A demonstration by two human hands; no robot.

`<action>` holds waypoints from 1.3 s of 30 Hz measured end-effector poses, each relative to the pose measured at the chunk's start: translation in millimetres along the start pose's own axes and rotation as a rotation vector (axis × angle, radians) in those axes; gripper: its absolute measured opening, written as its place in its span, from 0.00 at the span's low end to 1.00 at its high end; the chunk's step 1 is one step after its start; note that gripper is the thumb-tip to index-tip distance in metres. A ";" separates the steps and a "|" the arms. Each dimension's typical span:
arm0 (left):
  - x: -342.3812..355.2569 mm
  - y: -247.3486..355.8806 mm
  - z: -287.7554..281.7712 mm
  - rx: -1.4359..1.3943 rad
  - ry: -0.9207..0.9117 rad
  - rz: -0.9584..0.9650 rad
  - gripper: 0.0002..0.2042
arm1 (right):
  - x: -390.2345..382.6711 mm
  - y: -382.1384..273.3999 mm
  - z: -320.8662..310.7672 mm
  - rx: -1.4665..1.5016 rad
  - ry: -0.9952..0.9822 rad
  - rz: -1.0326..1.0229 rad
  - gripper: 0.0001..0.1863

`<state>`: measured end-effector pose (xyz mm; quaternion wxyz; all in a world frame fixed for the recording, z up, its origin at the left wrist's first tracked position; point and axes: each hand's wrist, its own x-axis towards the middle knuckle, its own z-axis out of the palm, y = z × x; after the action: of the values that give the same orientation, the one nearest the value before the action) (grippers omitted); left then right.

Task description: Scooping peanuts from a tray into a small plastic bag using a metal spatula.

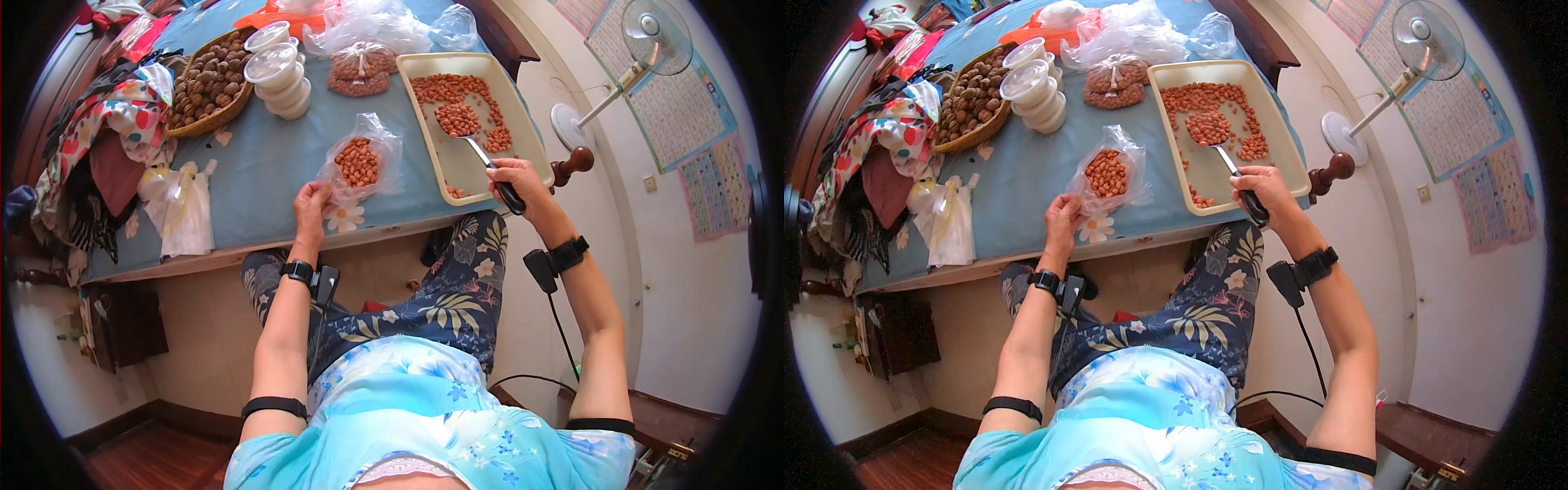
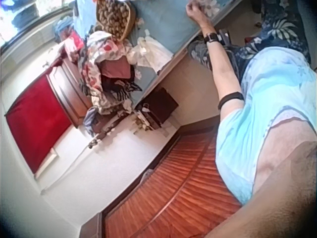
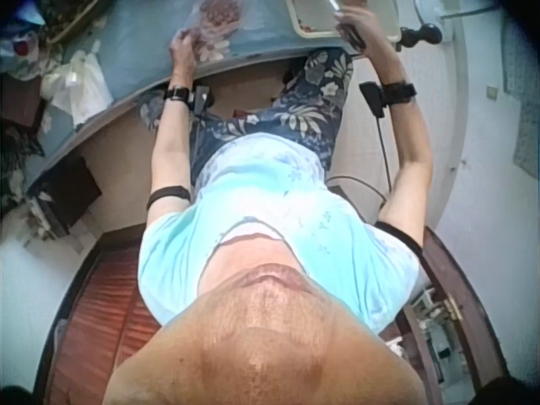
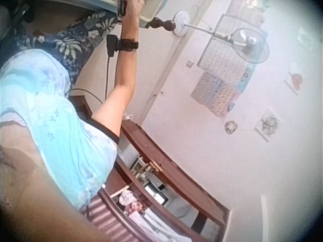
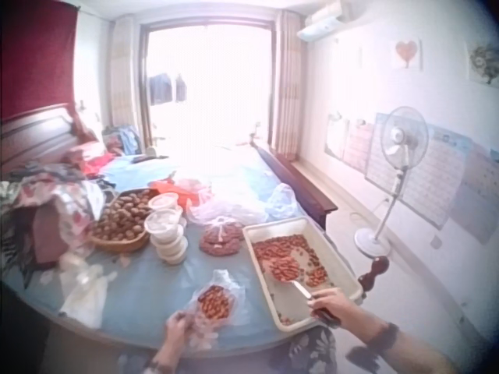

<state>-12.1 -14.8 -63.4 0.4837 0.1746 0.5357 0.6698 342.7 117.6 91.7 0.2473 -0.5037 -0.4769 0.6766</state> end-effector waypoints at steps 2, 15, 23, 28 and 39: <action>1.7 -0.4 -0.5 -0.016 -0.011 0.002 0.05 | -12.6 -5.0 0.1 -0.019 -0.017 -0.033 0.09; -1.0 20.0 9.1 -0.100 -0.042 -0.114 0.08 | -97.6 -61.3 41.8 -0.029 -0.160 -0.022 0.17; -11.3 36.2 25.6 -0.243 -0.175 -0.129 0.05 | -92.2 -59.2 89.4 0.016 -0.359 0.057 0.17; -6.7 36.6 19.9 -0.268 -0.150 -0.106 0.05 | -57.6 -28.7 107.0 -0.098 -0.367 0.075 0.13; 0.1 20.8 10.9 -0.249 -0.114 -0.144 0.06 | -23.4 15.8 116.4 -1.277 -0.002 -0.556 0.15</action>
<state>-13.5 -7.9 -41.0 0.5782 0.1123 0.4312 0.6835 246.8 45.7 92.4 0.0661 -0.4091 -0.8930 0.1756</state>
